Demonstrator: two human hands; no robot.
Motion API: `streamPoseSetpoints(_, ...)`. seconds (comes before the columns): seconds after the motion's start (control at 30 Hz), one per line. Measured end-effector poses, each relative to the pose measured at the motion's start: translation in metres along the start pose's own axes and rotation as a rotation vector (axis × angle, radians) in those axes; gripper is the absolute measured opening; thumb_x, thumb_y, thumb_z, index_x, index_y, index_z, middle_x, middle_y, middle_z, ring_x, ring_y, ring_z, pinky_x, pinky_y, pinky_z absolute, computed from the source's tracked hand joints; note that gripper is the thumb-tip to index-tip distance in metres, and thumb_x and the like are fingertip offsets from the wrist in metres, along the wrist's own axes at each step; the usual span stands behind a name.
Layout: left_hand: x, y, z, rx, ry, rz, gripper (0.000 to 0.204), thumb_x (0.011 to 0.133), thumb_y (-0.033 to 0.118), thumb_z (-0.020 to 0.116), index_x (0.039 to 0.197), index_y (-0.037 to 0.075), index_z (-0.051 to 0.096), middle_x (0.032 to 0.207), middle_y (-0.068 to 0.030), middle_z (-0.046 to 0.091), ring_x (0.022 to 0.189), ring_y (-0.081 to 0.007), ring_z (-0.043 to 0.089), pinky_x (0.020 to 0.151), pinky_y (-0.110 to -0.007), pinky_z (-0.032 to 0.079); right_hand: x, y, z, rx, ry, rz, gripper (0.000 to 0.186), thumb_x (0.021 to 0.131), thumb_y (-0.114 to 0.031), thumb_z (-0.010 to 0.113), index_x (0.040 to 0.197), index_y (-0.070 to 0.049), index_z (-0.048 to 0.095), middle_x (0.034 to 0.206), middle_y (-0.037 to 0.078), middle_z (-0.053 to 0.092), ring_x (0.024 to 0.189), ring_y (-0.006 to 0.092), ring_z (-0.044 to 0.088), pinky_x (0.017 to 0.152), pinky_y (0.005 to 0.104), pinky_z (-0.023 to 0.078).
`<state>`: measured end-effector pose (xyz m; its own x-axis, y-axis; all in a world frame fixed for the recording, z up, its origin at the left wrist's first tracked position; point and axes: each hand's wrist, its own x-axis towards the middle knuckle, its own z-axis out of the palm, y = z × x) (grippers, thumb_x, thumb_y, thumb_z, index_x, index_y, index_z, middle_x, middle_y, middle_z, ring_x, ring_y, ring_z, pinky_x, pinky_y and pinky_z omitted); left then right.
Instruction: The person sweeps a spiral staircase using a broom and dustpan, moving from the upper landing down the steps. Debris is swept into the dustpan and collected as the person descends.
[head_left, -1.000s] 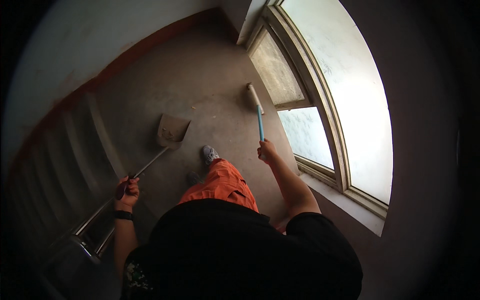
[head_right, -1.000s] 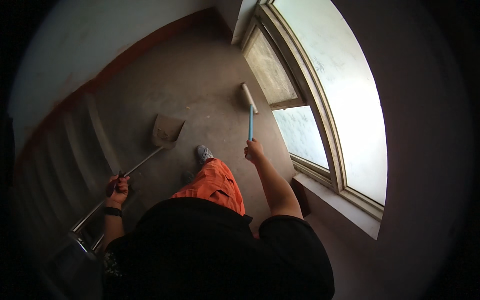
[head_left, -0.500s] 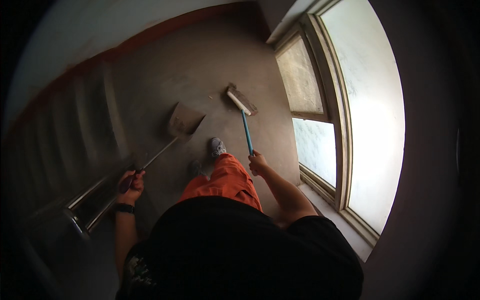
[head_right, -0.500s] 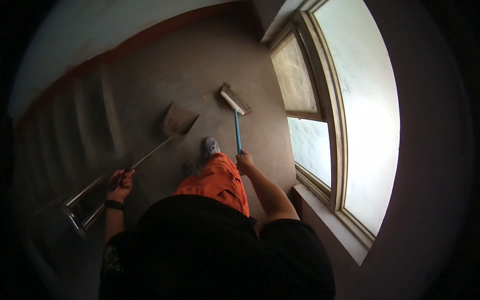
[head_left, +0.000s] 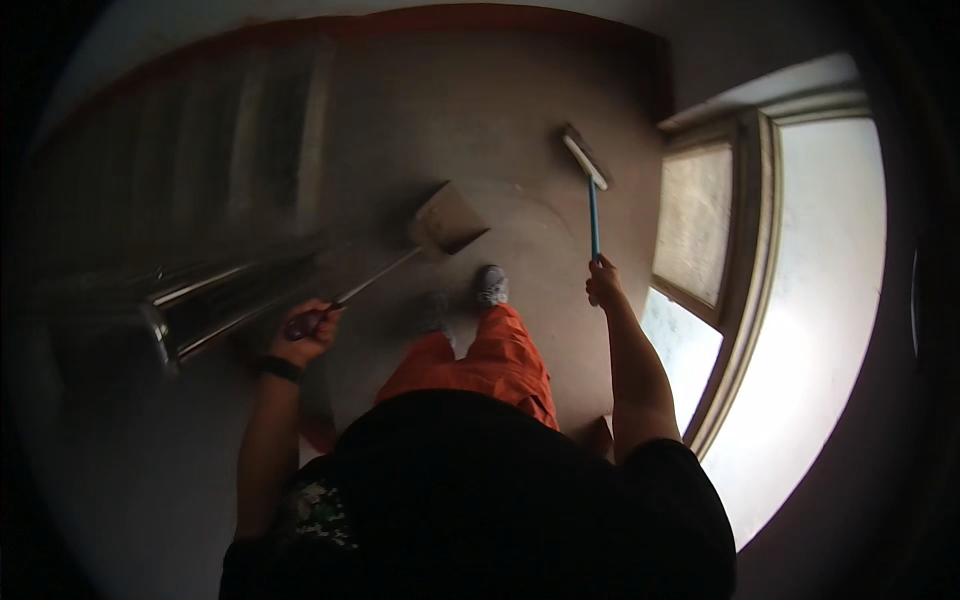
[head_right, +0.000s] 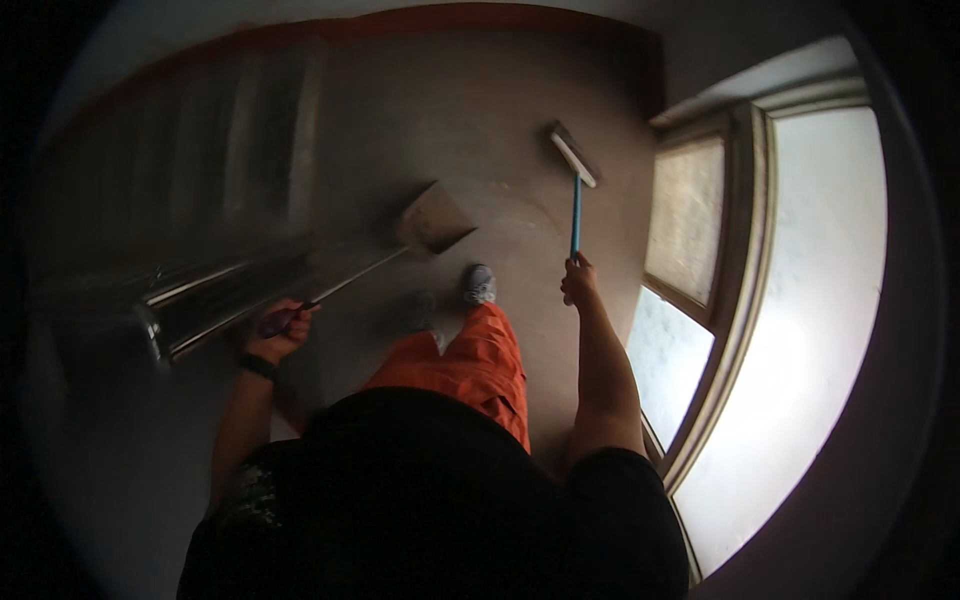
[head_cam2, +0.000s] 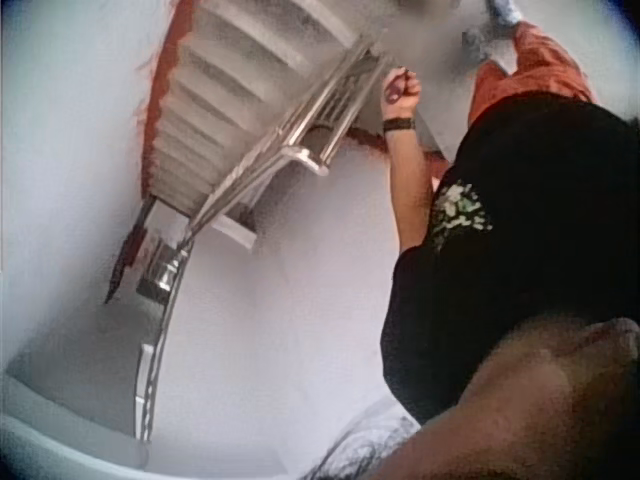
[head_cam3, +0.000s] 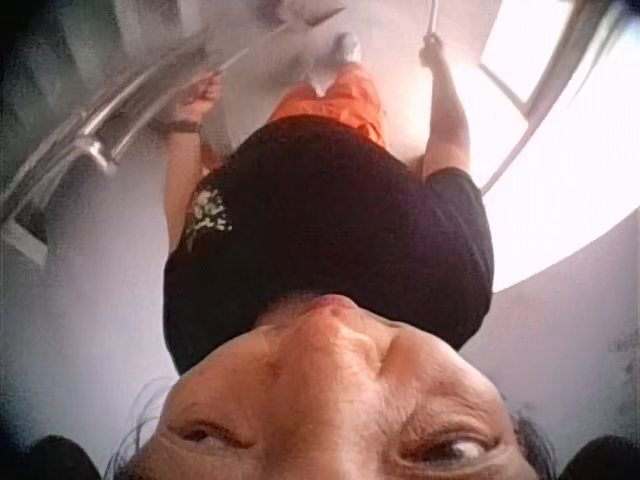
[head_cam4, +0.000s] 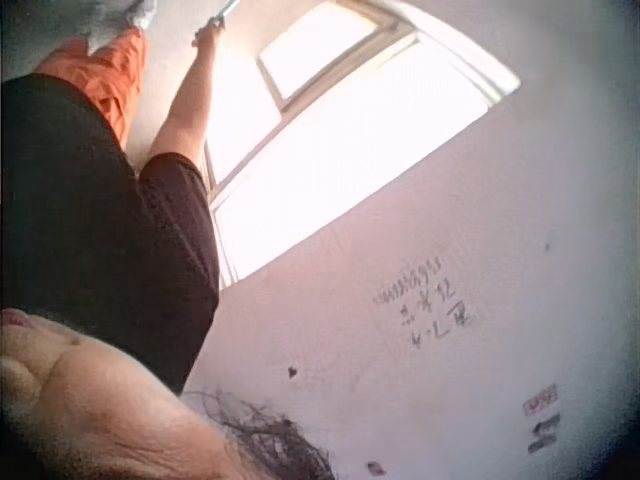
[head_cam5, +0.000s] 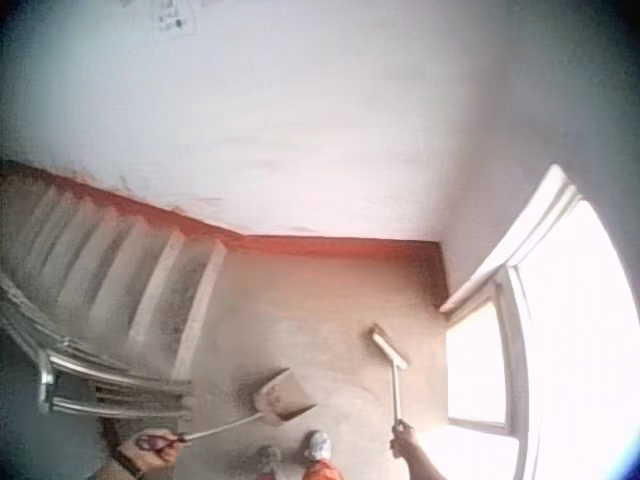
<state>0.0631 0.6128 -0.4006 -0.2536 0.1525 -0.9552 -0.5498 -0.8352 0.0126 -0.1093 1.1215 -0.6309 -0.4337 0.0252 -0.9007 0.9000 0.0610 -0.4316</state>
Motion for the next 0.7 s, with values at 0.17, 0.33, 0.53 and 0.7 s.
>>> streamPoseSetpoints(0.17,-0.006,-0.007,-0.001,-0.016,0.024,0.079,0.037,0.076,0.013,0.058,0.102,-0.011,0.046,0.066,-0.0029,0.051,0.049,-0.0062,0.039,0.041,-0.017,0.032,-0.037,0.076,0.043,-0.496,0.065,-0.028,0.049,0.087,-0.018,0.048,0.133,-0.026,0.035,0.047,0.002,0.039,0.035,0.014,0.04,0.03,0.0306,0.032)
streamPoseSetpoints(0.33,0.004,-0.005,0.011,-0.002,0.076,0.103,0.035,0.075,0.013,0.06,0.097,-0.01,0.047,0.065,-0.0022,0.051,0.047,-0.0059,0.039,0.041,-0.017,0.032,-0.1,0.076,0.025,-0.758,-0.049,0.076,0.049,0.086,-0.022,0.046,0.133,-0.028,0.035,0.048,0.002,0.042,0.036,0.0141,0.043,0.029,0.0304,0.035)
streamPoseSetpoints(0.53,0.002,-0.007,0.005,-0.019,0.064,0.087,0.033,0.074,0.015,0.061,0.094,-0.008,0.048,0.065,-0.0014,0.051,0.048,-0.0061,0.041,0.042,-0.017,0.032,-0.122,0.054,-0.012,-0.705,-0.064,0.061,0.042,0.088,-0.026,0.049,0.129,-0.029,0.041,0.048,0.001,0.042,0.035,0.0122,0.041,0.027,0.0293,0.03)
streamPoseSetpoints(0.7,-0.008,-0.014,-0.012,-0.03,-0.042,0.066,0.026,0.075,0.016,0.06,0.088,-0.004,0.049,0.064,-0.0005,0.051,0.048,-0.0061,0.041,0.042,-0.018,0.033,-0.099,0.047,-0.029,-0.437,0.021,0.044,0.04,0.091,-0.026,0.046,0.13,-0.03,0.037,0.042,-0.003,0.032,0.031,0.0095,0.031,0.027,0.0263,0.023)
